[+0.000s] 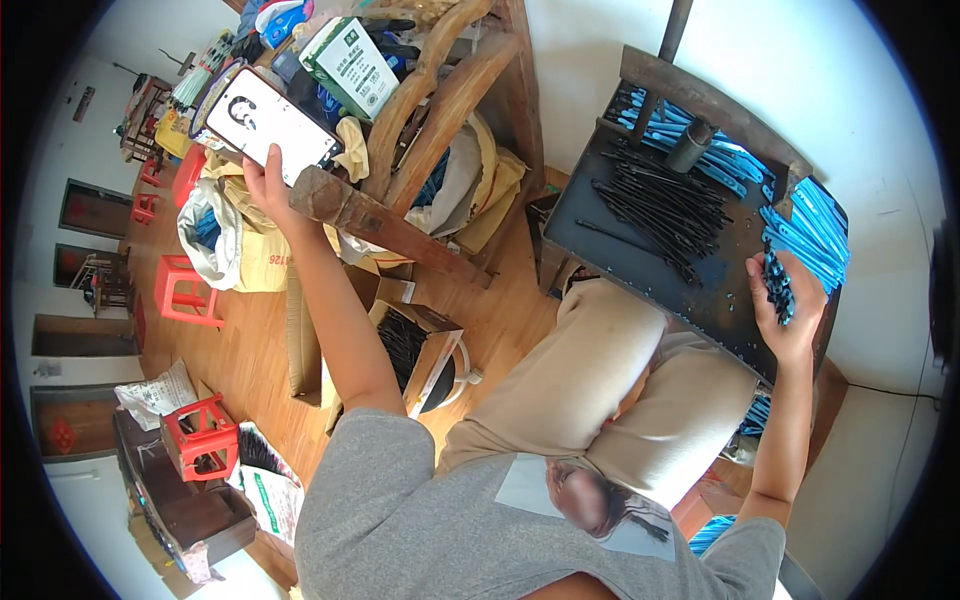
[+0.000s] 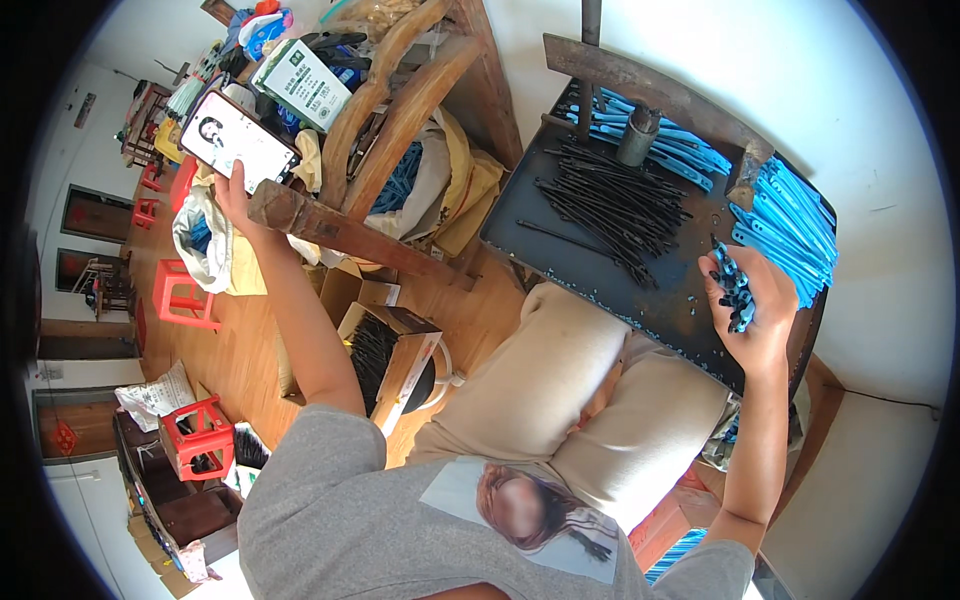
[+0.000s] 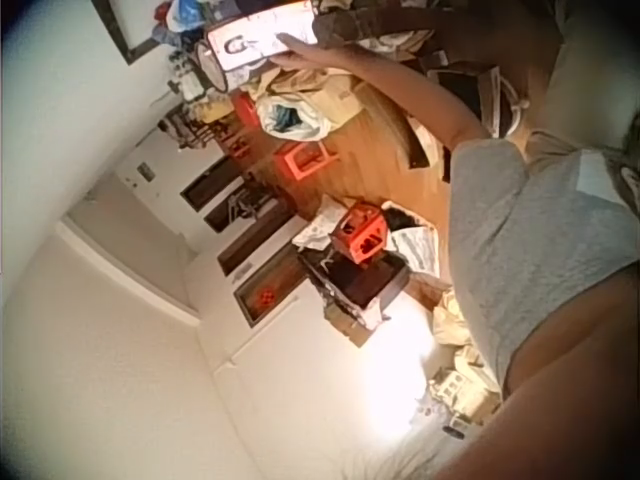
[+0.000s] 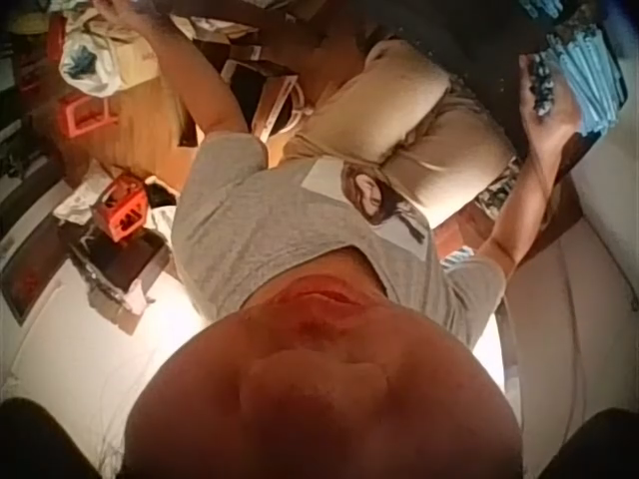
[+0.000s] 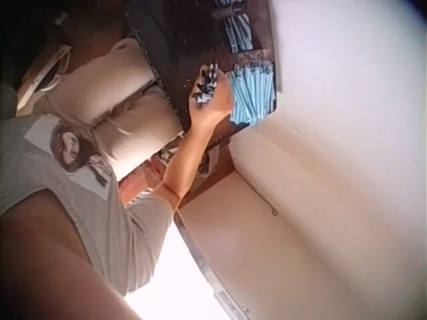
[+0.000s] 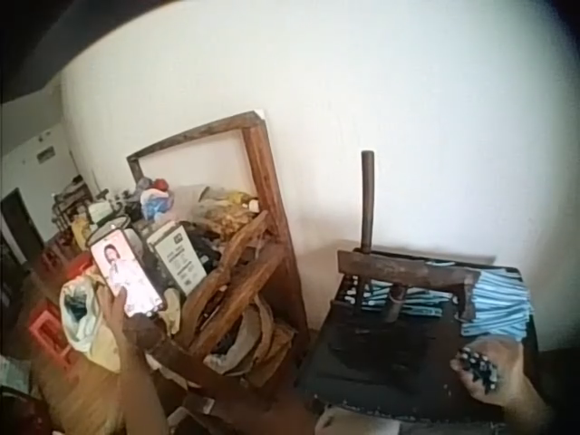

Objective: Assembling small black components onto blue plastic tubes at a production workstation.

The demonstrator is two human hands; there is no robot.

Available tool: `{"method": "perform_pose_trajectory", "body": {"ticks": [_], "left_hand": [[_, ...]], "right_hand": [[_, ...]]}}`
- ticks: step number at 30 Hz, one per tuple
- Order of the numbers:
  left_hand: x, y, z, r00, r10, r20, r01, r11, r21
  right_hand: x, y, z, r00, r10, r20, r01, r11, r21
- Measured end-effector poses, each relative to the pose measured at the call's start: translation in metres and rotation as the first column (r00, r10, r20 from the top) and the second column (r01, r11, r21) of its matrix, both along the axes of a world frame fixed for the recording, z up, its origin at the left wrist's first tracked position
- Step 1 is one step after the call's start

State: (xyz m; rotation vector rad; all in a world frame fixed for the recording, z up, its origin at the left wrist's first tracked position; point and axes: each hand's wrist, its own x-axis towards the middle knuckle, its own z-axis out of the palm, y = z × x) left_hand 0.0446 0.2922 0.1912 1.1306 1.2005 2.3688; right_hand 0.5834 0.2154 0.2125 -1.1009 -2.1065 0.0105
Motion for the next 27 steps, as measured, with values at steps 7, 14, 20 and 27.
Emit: {"method": "perform_pose_trajectory", "body": {"ticks": [7,14,20,27], "left_hand": [[0.005,-0.002,0.001,0.999,-0.022,-0.044,0.022,1.000,-0.020],[0.001,-0.005,0.000,0.998,-0.039,-0.043,0.040,0.999,0.025],[0.004,-0.004,-0.001,0.998,-0.049,-0.034,0.049,0.999,0.022],[-0.042,0.003,-0.013,0.990,0.115,-0.087,-0.118,0.992,-0.036]], "right_hand": [[-0.001,0.000,0.001,1.000,-0.005,-0.013,0.005,1.000,-0.001],[-0.001,0.000,-0.004,0.996,-0.041,-0.083,0.044,0.998,0.037],[-0.003,-0.003,-0.005,0.943,-0.160,-0.291,0.152,0.987,-0.051],[-0.005,0.000,0.001,0.831,-0.102,-0.547,0.078,0.995,-0.067]]}}
